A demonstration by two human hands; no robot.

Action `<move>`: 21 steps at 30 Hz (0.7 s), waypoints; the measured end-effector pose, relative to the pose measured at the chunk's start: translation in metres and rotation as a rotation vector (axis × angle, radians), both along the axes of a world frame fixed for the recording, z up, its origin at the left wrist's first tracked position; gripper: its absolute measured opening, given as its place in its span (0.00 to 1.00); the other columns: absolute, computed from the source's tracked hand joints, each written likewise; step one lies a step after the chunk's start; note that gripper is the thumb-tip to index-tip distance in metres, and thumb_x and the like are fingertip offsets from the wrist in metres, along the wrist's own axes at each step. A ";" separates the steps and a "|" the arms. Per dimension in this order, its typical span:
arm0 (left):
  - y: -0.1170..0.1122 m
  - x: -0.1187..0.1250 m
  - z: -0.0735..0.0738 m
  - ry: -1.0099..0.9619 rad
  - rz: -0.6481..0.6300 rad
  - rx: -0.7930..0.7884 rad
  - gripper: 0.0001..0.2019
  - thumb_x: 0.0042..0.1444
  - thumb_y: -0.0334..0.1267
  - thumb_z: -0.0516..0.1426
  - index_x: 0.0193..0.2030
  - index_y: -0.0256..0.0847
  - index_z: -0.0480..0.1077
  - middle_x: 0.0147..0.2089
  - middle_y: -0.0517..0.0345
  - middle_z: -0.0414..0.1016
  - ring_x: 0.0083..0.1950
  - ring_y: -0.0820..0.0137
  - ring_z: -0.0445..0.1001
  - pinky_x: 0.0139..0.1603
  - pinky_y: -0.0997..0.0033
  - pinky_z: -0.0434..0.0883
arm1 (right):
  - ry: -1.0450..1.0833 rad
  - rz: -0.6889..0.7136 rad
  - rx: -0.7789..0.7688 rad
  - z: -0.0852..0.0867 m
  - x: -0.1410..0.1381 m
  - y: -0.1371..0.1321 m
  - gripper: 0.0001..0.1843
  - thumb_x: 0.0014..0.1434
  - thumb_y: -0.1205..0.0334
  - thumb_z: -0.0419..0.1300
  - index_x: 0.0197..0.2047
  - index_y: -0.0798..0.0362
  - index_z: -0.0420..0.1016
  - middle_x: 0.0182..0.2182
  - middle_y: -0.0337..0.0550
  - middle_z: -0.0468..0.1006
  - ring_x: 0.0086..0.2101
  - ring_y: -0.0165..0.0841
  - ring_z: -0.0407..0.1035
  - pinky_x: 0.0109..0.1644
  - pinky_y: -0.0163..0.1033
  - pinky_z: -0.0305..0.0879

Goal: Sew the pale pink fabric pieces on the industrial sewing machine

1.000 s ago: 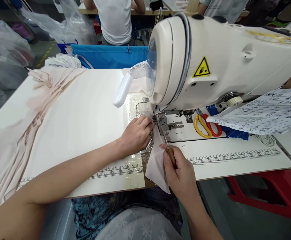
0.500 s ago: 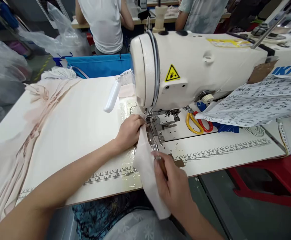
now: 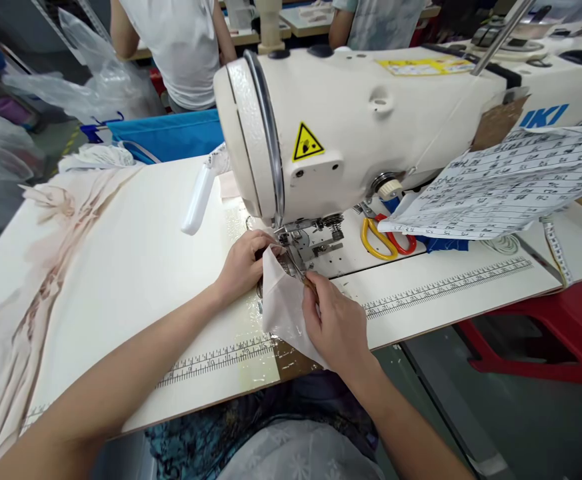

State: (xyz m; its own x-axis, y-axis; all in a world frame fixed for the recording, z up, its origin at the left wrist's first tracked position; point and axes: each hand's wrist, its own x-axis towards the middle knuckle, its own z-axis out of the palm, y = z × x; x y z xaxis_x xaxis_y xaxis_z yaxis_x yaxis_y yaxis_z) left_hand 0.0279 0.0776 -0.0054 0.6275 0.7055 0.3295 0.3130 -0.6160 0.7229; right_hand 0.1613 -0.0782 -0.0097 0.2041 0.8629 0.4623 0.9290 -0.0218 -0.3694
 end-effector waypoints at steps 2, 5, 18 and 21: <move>0.000 0.000 0.000 0.004 0.000 -0.008 0.11 0.63 0.44 0.58 0.34 0.42 0.76 0.40 0.54 0.78 0.45 0.64 0.75 0.46 0.60 0.74 | 0.005 0.000 0.000 0.000 0.000 0.000 0.15 0.69 0.66 0.48 0.50 0.58 0.74 0.38 0.50 0.86 0.29 0.38 0.80 0.27 0.38 0.65; 0.001 0.000 -0.001 0.004 0.002 -0.018 0.11 0.63 0.44 0.57 0.34 0.42 0.76 0.40 0.54 0.78 0.45 0.64 0.75 0.46 0.60 0.74 | -0.003 -0.005 0.002 0.000 0.000 0.001 0.16 0.69 0.66 0.48 0.50 0.59 0.75 0.38 0.49 0.86 0.30 0.37 0.80 0.27 0.37 0.65; 0.004 0.000 -0.003 0.002 -0.028 0.039 0.10 0.63 0.44 0.58 0.34 0.42 0.75 0.39 0.54 0.78 0.43 0.64 0.75 0.45 0.60 0.74 | -0.020 0.018 -0.023 -0.003 0.000 0.003 0.17 0.71 0.65 0.47 0.52 0.57 0.74 0.42 0.51 0.85 0.31 0.38 0.80 0.28 0.38 0.68; 0.005 0.001 -0.003 0.027 -0.002 0.053 0.09 0.63 0.43 0.58 0.34 0.42 0.74 0.38 0.54 0.77 0.42 0.64 0.75 0.43 0.61 0.74 | 0.008 0.039 0.001 -0.002 0.000 0.001 0.17 0.71 0.65 0.46 0.53 0.58 0.74 0.42 0.52 0.85 0.33 0.38 0.80 0.29 0.38 0.68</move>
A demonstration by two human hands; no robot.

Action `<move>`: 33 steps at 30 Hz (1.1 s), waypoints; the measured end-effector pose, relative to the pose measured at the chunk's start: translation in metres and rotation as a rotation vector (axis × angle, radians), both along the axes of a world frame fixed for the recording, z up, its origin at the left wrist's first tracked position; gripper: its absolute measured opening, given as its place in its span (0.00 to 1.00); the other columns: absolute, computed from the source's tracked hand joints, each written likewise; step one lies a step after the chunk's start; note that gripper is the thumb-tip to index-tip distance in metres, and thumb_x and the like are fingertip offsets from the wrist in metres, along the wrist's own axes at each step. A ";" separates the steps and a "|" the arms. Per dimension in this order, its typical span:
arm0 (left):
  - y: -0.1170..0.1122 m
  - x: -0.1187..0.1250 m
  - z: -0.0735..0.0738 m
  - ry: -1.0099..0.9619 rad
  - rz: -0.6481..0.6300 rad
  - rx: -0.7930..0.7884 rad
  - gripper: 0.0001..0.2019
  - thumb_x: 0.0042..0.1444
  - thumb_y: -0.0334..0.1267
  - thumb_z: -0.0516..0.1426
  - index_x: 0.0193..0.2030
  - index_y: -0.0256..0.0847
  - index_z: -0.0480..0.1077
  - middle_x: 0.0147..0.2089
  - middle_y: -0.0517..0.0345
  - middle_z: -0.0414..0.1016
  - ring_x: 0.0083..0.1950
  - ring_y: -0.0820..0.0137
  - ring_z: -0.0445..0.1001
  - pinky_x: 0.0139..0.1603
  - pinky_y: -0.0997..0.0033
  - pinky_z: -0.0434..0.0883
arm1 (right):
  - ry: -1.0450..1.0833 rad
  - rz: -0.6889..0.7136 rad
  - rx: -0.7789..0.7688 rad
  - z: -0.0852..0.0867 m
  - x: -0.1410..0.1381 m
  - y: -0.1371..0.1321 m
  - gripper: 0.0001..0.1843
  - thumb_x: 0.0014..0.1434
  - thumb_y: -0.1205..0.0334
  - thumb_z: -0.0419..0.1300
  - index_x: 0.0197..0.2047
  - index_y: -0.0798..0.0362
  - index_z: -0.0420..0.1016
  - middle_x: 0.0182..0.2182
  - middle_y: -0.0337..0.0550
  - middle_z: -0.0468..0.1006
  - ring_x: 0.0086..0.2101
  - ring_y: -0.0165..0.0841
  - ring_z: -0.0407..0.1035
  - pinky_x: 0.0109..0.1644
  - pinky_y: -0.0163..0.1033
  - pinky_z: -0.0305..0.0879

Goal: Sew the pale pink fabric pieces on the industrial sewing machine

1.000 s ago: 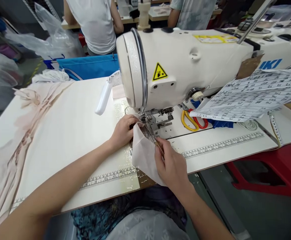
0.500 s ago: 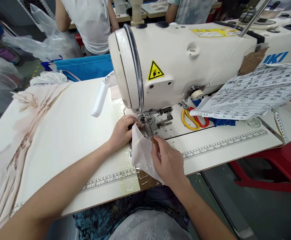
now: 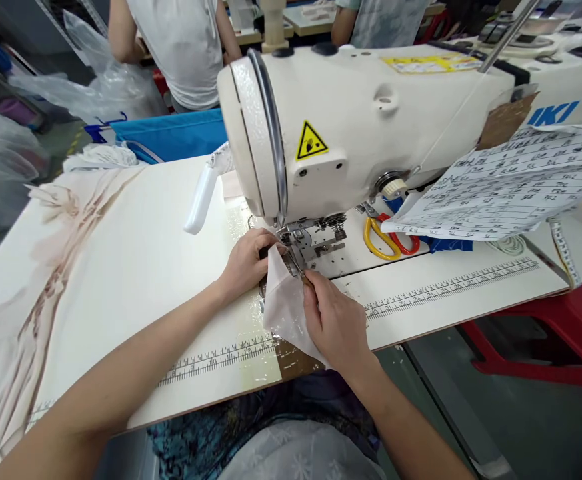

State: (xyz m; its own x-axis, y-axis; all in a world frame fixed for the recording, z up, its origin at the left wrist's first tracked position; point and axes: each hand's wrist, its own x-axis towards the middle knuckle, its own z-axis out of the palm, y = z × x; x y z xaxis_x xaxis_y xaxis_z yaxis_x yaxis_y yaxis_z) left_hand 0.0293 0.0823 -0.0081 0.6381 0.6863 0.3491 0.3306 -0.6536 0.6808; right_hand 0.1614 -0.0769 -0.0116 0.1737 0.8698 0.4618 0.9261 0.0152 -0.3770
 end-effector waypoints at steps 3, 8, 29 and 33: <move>0.000 0.001 0.000 0.002 0.001 -0.012 0.09 0.62 0.43 0.58 0.34 0.41 0.74 0.39 0.54 0.77 0.42 0.64 0.75 0.43 0.61 0.74 | 0.016 -0.005 0.036 0.001 0.000 -0.001 0.17 0.71 0.65 0.45 0.52 0.59 0.74 0.41 0.51 0.86 0.34 0.37 0.81 0.30 0.36 0.68; 0.000 0.001 0.000 0.003 -0.003 -0.023 0.10 0.62 0.43 0.57 0.33 0.42 0.74 0.38 0.54 0.77 0.42 0.64 0.75 0.43 0.62 0.73 | 0.004 -0.018 0.016 0.002 0.000 0.000 0.18 0.71 0.65 0.45 0.51 0.58 0.75 0.40 0.49 0.86 0.32 0.36 0.80 0.28 0.37 0.66; 0.001 -0.002 0.000 0.056 0.008 0.090 0.09 0.63 0.42 0.57 0.34 0.41 0.71 0.38 0.56 0.76 0.42 0.65 0.72 0.42 0.63 0.71 | -0.007 -0.038 -0.042 0.003 0.000 0.001 0.17 0.71 0.66 0.46 0.52 0.59 0.75 0.38 0.47 0.85 0.29 0.35 0.79 0.24 0.37 0.64; 0.001 -0.001 -0.001 0.047 -0.024 0.229 0.08 0.64 0.38 0.56 0.33 0.41 0.70 0.38 0.55 0.76 0.41 0.66 0.72 0.40 0.64 0.72 | -0.010 -0.049 -0.063 0.001 -0.001 0.004 0.15 0.70 0.66 0.48 0.52 0.58 0.74 0.38 0.47 0.85 0.30 0.35 0.79 0.24 0.36 0.63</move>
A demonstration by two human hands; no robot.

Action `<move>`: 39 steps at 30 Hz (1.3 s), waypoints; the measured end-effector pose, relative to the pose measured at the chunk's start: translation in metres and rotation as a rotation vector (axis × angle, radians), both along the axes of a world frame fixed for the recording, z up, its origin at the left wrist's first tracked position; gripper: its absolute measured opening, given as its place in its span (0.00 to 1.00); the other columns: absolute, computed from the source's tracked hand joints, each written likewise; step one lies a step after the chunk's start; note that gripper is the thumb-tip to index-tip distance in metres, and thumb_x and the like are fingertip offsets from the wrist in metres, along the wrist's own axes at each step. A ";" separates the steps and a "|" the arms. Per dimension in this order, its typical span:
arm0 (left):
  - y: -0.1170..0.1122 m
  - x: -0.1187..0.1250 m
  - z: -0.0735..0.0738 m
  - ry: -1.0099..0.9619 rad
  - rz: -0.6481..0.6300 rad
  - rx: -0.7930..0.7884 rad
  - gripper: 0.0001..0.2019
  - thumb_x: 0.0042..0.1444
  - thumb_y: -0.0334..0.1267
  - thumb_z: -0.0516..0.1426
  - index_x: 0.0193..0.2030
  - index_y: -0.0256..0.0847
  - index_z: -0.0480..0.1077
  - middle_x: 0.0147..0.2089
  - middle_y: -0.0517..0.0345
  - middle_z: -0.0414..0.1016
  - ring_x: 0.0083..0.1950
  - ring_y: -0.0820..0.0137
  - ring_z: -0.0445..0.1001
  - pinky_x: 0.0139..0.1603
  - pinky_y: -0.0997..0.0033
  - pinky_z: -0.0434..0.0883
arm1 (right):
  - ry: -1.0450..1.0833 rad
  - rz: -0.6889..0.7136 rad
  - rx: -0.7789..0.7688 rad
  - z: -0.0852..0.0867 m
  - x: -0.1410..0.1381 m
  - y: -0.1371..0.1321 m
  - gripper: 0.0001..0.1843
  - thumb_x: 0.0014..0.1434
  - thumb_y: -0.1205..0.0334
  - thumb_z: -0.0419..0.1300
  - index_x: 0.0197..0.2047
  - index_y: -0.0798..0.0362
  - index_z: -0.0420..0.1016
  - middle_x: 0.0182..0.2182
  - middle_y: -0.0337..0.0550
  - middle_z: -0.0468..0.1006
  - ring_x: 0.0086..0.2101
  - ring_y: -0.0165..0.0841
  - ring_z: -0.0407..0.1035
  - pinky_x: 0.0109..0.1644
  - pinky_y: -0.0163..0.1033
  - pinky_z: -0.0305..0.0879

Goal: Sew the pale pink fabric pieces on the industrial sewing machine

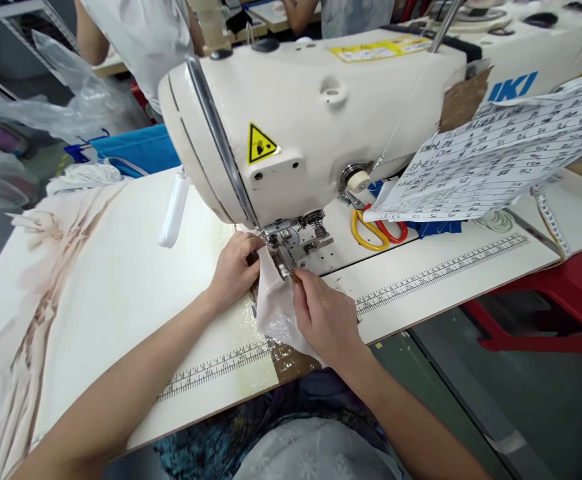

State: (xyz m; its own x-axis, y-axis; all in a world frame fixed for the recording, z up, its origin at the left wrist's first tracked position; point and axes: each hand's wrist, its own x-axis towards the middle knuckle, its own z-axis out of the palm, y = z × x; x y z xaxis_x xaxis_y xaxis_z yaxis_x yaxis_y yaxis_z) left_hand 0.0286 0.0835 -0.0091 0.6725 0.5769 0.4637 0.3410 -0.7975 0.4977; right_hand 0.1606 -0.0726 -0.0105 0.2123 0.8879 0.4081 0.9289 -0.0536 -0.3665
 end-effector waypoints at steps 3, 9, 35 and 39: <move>0.000 0.001 -0.001 0.011 -0.067 0.235 0.07 0.64 0.32 0.54 0.35 0.39 0.70 0.38 0.52 0.77 0.40 0.64 0.71 0.39 0.63 0.73 | -0.011 -0.004 -0.004 0.000 -0.002 0.002 0.14 0.70 0.67 0.50 0.52 0.59 0.74 0.37 0.48 0.85 0.29 0.34 0.79 0.24 0.36 0.63; -0.005 -0.004 0.008 0.165 -0.195 0.348 0.10 0.63 0.26 0.50 0.42 0.34 0.74 0.43 0.47 0.76 0.44 0.63 0.71 0.42 0.63 0.78 | -0.008 -0.022 0.063 0.004 -0.007 -0.030 0.15 0.70 0.67 0.48 0.52 0.61 0.72 0.38 0.51 0.86 0.32 0.37 0.81 0.27 0.36 0.70; -0.062 -0.009 0.004 0.394 -0.029 0.400 0.21 0.64 0.32 0.50 0.59 0.22 0.70 0.61 0.37 0.72 0.62 0.54 0.69 0.60 0.55 0.69 | 0.087 0.215 -0.030 0.005 0.009 -0.102 0.13 0.71 0.67 0.45 0.53 0.55 0.67 0.40 0.55 0.85 0.35 0.36 0.83 0.32 0.32 0.77; -0.057 -0.010 0.004 0.369 -0.034 0.343 0.21 0.64 0.33 0.49 0.60 0.24 0.69 0.61 0.39 0.72 0.63 0.54 0.68 0.60 0.53 0.69 | 0.060 0.194 -0.037 0.008 0.008 -0.098 0.13 0.71 0.67 0.45 0.53 0.55 0.67 0.38 0.53 0.85 0.33 0.36 0.83 0.30 0.33 0.77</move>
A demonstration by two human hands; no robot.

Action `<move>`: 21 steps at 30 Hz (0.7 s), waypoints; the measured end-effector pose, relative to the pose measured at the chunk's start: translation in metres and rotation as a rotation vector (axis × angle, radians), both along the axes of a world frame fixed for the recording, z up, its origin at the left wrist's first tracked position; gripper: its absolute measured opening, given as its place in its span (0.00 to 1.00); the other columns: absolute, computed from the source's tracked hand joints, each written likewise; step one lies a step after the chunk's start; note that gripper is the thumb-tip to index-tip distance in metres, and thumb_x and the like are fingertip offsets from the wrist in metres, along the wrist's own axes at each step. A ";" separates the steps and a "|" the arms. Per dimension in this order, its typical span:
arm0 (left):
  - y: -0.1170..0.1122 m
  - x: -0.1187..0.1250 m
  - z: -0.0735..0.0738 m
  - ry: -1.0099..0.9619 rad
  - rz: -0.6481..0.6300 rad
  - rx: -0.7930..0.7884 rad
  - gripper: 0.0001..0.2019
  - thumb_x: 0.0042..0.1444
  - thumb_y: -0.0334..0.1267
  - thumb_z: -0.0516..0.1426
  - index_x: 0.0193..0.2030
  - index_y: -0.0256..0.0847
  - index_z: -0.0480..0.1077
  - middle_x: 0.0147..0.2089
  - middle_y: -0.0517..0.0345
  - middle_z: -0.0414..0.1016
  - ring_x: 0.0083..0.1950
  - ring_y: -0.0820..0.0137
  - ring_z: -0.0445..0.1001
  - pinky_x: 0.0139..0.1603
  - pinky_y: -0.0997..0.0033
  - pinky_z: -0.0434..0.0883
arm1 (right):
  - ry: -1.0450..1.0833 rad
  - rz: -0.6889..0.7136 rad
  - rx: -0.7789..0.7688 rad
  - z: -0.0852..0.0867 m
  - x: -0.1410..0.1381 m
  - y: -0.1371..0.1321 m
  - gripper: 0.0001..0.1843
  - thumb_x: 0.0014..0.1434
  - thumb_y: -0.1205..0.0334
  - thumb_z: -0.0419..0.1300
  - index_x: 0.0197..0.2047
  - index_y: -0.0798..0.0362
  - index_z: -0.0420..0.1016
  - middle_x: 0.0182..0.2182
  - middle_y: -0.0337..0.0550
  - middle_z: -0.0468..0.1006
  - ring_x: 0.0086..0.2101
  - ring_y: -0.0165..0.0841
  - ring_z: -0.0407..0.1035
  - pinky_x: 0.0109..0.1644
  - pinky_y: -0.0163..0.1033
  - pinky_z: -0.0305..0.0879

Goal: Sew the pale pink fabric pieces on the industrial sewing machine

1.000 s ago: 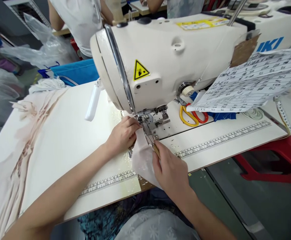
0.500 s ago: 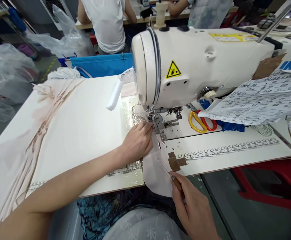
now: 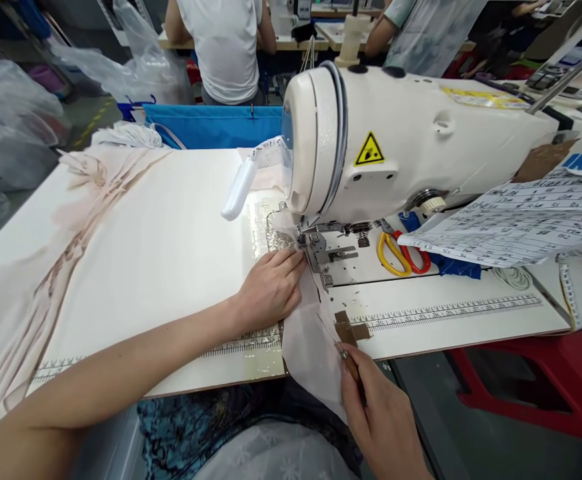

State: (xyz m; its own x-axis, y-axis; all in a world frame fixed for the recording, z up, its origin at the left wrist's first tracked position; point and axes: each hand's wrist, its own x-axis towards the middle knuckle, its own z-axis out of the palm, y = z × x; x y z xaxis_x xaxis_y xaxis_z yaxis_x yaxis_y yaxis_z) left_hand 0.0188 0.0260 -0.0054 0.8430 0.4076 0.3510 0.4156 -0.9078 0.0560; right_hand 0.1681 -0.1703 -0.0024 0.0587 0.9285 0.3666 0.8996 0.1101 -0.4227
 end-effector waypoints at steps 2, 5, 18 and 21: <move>0.001 0.000 0.001 0.008 0.013 -0.023 0.21 0.65 0.33 0.48 0.61 0.26 0.69 0.62 0.40 0.72 0.64 0.54 0.67 0.61 0.53 0.68 | -0.030 -0.008 0.019 0.002 -0.001 0.003 0.13 0.71 0.68 0.45 0.53 0.56 0.67 0.38 0.53 0.85 0.33 0.37 0.83 0.30 0.34 0.78; 0.001 -0.001 0.004 0.032 0.028 -0.033 0.21 0.66 0.34 0.47 0.61 0.27 0.69 0.63 0.41 0.71 0.65 0.55 0.67 0.62 0.54 0.68 | -0.058 -0.009 0.030 0.003 -0.002 0.007 0.14 0.71 0.68 0.44 0.52 0.57 0.67 0.37 0.54 0.85 0.33 0.37 0.83 0.30 0.34 0.78; -0.005 0.003 0.004 0.034 0.025 0.022 0.21 0.66 0.35 0.47 0.59 0.24 0.69 0.62 0.37 0.71 0.64 0.52 0.67 0.61 0.54 0.68 | -0.034 -0.007 -0.022 0.005 0.000 0.011 0.14 0.71 0.68 0.44 0.54 0.57 0.66 0.40 0.53 0.85 0.34 0.36 0.83 0.29 0.33 0.77; -0.008 0.003 0.004 0.044 0.035 0.020 0.22 0.66 0.35 0.47 0.60 0.23 0.68 0.63 0.36 0.70 0.64 0.51 0.67 0.63 0.54 0.67 | -0.064 -0.009 -0.015 0.006 -0.001 0.014 0.14 0.70 0.68 0.44 0.54 0.56 0.66 0.41 0.53 0.85 0.37 0.37 0.83 0.32 0.35 0.78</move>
State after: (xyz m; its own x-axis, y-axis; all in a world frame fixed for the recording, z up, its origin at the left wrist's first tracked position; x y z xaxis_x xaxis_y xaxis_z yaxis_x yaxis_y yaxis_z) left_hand 0.0221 0.0178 -0.0010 0.8430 0.4306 0.3224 0.4491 -0.8933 0.0188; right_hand 0.1674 -0.1561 0.0036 0.0437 0.9335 0.3560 0.9258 0.0960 -0.3655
